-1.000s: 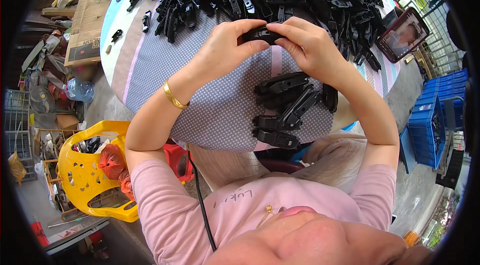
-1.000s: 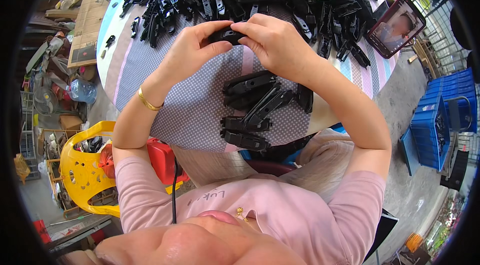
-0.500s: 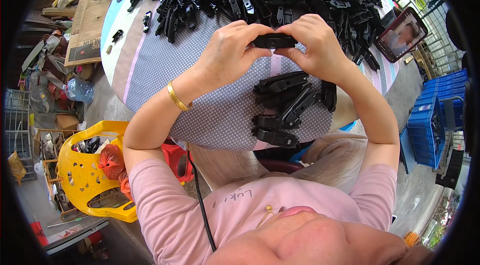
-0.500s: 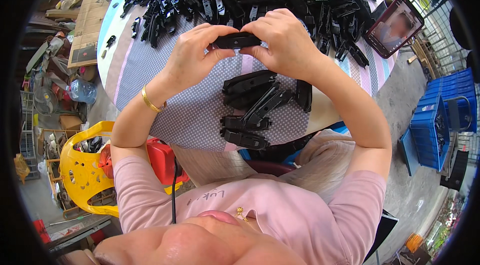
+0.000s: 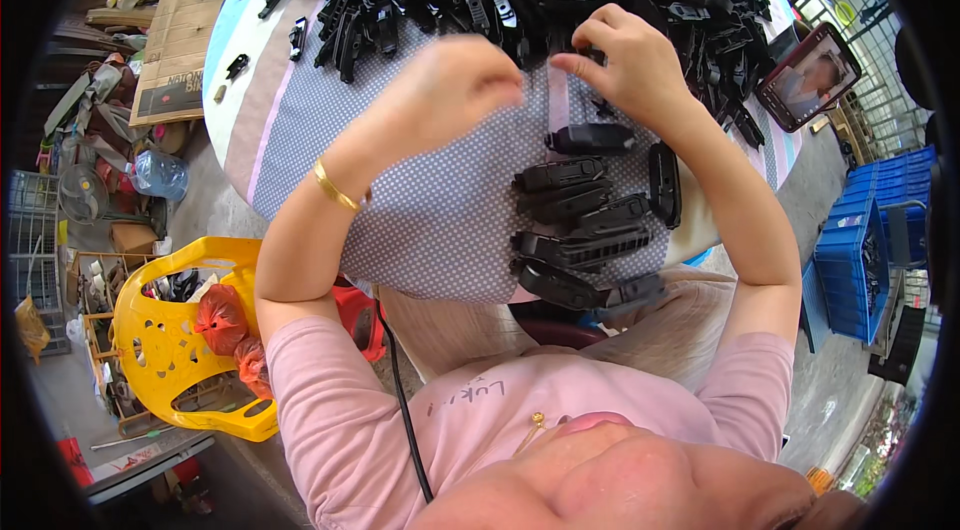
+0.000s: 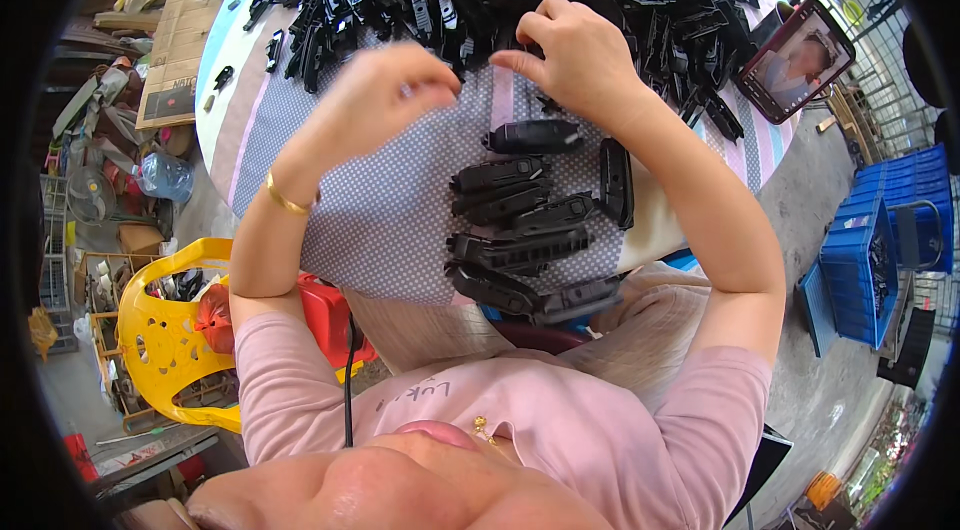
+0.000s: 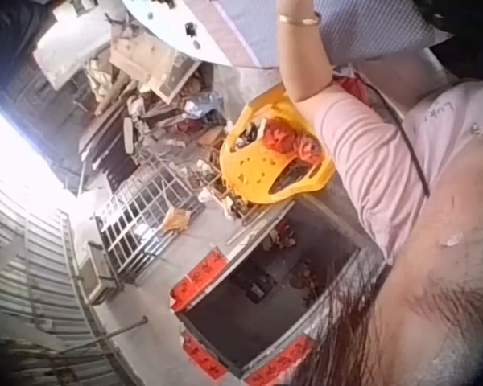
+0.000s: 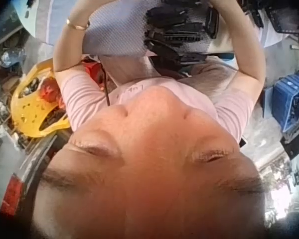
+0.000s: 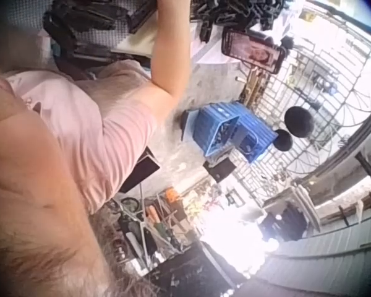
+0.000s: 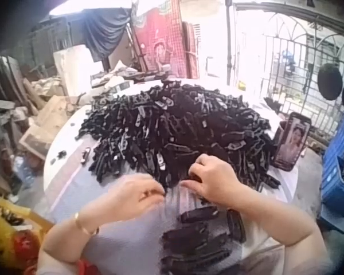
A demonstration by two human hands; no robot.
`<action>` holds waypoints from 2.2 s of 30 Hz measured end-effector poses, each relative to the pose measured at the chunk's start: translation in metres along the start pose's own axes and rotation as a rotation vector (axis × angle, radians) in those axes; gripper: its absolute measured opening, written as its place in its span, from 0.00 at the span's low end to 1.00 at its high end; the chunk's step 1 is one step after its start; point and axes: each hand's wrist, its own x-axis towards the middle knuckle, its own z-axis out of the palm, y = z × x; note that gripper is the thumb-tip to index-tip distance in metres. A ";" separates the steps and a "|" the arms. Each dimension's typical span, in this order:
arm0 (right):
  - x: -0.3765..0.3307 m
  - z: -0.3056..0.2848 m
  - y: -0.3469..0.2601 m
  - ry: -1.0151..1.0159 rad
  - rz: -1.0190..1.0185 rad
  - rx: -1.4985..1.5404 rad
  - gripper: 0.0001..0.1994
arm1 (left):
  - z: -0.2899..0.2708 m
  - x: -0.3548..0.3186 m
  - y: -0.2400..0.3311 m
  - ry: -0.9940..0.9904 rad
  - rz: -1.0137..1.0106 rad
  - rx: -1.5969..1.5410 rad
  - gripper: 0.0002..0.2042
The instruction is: Inspecting and sorting black plastic components at a workstation on a production floor.
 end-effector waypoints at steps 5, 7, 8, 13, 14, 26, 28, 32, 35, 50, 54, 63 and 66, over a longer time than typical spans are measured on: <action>0.002 0.002 -0.001 -0.038 0.097 -0.018 0.12 | -0.037 0.006 -0.066 0.441 -0.303 0.364 0.10; -0.001 0.001 0.000 -0.003 0.120 0.000 0.13 | -0.036 0.010 -0.074 0.410 -0.174 0.445 0.11; -0.001 0.001 0.000 0.030 0.142 0.016 0.15 | -0.034 0.012 -0.078 0.377 -0.046 0.522 0.12; -0.005 -0.010 0.006 -0.055 0.129 0.049 0.19 | -0.013 0.023 -0.083 0.407 0.076 0.702 0.15; -0.004 -0.015 0.003 -0.075 0.162 0.065 0.20 | -0.014 0.023 -0.083 0.389 0.078 0.765 0.14; -0.003 -0.031 -0.019 0.011 0.294 0.794 0.12 | 0.002 0.017 -0.020 0.486 -0.219 -0.449 0.18; -0.004 -0.030 -0.030 -0.016 0.255 0.933 0.13 | 0.011 0.016 -0.011 0.455 -0.244 -0.671 0.20; -0.006 -0.020 -0.032 0.008 0.271 0.980 0.14 | 0.025 0.015 0.002 0.440 -0.308 -1.085 0.17; -0.005 -0.014 -0.024 0.181 0.144 0.939 0.13 | 0.024 0.014 0.007 0.422 -0.436 -1.176 0.14; -0.003 -0.020 -0.034 0.277 -0.431 0.074 0.17 | 0.029 0.007 0.013 0.325 -0.434 -1.372 0.12; -0.008 -0.015 -0.033 0.182 -0.364 0.313 0.16 | 0.026 0.007 0.013 0.288 -0.451 -1.260 0.12; -0.008 -0.021 -0.021 -0.155 0.107 0.778 0.24 | 0.019 0.005 0.016 0.310 -0.042 -0.219 0.16; -0.008 -0.027 -0.028 -0.142 0.094 0.647 0.23 | 0.018 0.003 0.015 0.320 -0.021 -0.199 0.17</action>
